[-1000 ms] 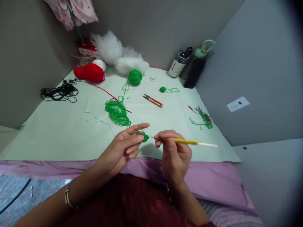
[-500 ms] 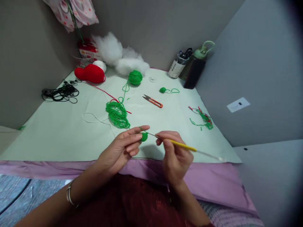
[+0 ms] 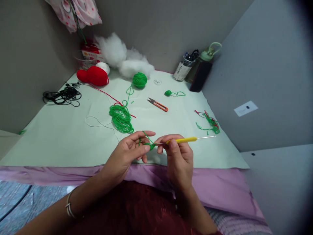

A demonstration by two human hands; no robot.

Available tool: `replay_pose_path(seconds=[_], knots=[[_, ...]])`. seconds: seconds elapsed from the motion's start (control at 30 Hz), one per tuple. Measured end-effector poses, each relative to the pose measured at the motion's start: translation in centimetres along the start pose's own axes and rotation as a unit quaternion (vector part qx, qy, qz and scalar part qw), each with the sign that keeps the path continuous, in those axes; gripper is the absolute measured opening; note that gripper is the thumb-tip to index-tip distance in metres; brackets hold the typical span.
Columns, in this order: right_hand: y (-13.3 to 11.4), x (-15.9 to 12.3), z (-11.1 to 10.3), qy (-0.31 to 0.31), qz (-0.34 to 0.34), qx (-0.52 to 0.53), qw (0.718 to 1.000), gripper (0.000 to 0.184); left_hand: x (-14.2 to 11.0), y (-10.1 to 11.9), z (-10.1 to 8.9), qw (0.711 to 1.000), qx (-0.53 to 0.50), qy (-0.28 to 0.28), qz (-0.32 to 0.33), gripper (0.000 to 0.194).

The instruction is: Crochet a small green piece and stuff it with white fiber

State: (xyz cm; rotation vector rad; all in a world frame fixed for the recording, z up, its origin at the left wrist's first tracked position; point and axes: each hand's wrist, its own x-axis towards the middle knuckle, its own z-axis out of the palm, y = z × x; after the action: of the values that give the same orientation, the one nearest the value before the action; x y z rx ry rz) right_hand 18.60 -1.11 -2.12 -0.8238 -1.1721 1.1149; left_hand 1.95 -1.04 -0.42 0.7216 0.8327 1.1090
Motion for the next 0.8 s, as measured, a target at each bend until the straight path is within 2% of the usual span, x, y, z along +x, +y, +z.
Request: replay_pose_path(seconds=[0.1,0.17,0.2,0.27,0.33,0.37,0.4,0.43,0.53,0.6,0.67,0.73,0.8], knots=[[-0.4,-0.3,0.1,-0.006,-0.042,-0.074,0.996,0.022,-0.1,0.0,0.0,1.0,0.02,0.001,0.016,0.028],[-0.4,-0.6,0.1,-0.019,-0.114,-0.166,0.979,0.022,-0.3,-0.2,0.1,0.998,0.042,0.018,0.032,0.029],[-0.2,-0.8,0.1,-0.03,-0.162,-0.218,0.962,0.022,-0.3,-0.2,0.2,0.997,0.053,0.032,0.041,0.03],[0.3,-1.1,-0.1,-0.054,-0.259,-0.32,0.909,0.025,-0.4,-0.4,0.4,0.996,0.054,0.054,0.052,0.037],[0.8,-1.3,-0.2,-0.055,-0.33,-0.395,0.856,0.031,-0.3,-0.4,0.6,0.998,0.012,0.049,0.028,0.043],[1.0,-1.3,-0.3,-0.05,-0.345,-0.414,0.841,0.033,-0.3,-0.4,0.6,0.999,-0.022,0.037,0.0,0.044],[1.0,-1.3,-0.3,-0.041,-0.344,-0.415,0.841,0.035,-0.3,-0.3,0.6,0.998,-0.057,0.024,-0.033,0.044],[1.0,-1.3,-0.3,-0.032,-0.326,-0.396,0.858,0.034,-0.2,-0.2,0.6,0.994,-0.088,0.013,-0.061,0.043],[0.5,-0.7,-0.1,0.007,-0.191,-0.238,0.952,0.026,-0.1,0.1,0.3,0.989,-0.125,0.007,-0.084,0.038],[0.1,-0.3,0.2,0.027,-0.107,-0.125,0.986,0.025,0.0,0.2,0.3,0.992,-0.113,0.001,-0.065,0.033],[0.0,-0.1,0.4,0.022,-0.078,-0.089,0.993,0.023,-0.1,0.1,0.5,0.995,-0.089,-0.015,-0.047,0.029],[0.1,-0.1,0.6,0.01,-0.094,-0.119,0.988,0.019,-0.1,-0.1,0.8,0.997,-0.066,-0.017,-0.034,0.03],[0.3,-0.4,0.7,0.007,-0.128,-0.168,0.977,0.021,-0.1,-0.3,0.9,0.999,-0.048,0.005,-0.021,0.035]])
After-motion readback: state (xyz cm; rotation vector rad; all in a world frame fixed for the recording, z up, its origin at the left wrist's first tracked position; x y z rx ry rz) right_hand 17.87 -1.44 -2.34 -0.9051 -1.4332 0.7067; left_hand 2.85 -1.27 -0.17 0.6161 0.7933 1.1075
